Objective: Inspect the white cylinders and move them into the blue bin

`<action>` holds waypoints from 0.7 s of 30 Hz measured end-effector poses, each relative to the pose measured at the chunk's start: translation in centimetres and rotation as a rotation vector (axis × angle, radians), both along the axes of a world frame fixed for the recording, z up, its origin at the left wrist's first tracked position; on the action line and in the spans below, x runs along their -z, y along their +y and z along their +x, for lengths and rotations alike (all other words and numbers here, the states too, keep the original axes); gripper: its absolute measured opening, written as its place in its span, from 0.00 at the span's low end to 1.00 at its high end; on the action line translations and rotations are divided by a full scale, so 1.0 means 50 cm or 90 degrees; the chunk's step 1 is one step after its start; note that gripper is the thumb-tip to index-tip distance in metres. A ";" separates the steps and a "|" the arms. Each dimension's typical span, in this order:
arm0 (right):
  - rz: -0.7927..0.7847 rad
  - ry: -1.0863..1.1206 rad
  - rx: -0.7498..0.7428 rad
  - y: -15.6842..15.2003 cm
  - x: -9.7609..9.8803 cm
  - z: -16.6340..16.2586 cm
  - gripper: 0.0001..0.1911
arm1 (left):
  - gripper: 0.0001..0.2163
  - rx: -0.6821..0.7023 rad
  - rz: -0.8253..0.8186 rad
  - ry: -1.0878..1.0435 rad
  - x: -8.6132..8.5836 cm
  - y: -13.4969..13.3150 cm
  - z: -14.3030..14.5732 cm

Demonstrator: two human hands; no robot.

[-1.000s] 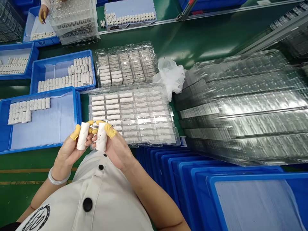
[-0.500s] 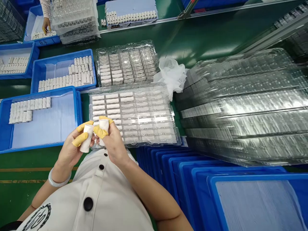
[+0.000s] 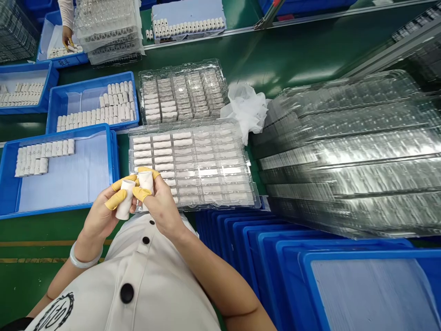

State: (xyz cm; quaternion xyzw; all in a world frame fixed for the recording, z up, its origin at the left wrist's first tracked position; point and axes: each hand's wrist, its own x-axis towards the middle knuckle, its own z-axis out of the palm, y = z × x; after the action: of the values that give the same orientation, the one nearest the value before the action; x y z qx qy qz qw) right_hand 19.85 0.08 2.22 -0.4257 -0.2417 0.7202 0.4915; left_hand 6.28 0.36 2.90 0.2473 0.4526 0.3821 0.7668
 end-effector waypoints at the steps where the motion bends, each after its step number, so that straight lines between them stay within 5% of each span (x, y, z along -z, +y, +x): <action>1: -0.001 -0.008 0.001 0.001 0.002 0.000 0.19 | 0.15 0.010 -0.003 -0.005 0.006 0.002 -0.001; 5: -0.049 -0.049 0.028 0.001 0.020 0.004 0.17 | 0.16 0.017 -0.042 0.013 0.052 0.031 -0.009; 9: -0.137 -0.044 0.056 -0.011 0.056 0.017 0.20 | 0.12 -0.084 -0.070 0.096 0.107 0.116 -0.040; 15: -0.281 0.068 0.181 -0.037 0.112 0.028 0.13 | 0.07 -0.114 -0.011 0.253 0.156 0.383 -0.096; 21: -0.383 0.215 0.248 -0.053 0.125 0.027 0.06 | 0.16 -0.113 0.089 0.441 0.195 0.638 -0.065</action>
State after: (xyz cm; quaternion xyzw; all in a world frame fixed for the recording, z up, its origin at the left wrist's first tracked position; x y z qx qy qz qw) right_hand 21.22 -2.55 -4.02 -0.4640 0.1498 0.7119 0.5055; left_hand 3.04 32.26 -6.87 0.3736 0.6780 0.3706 0.5133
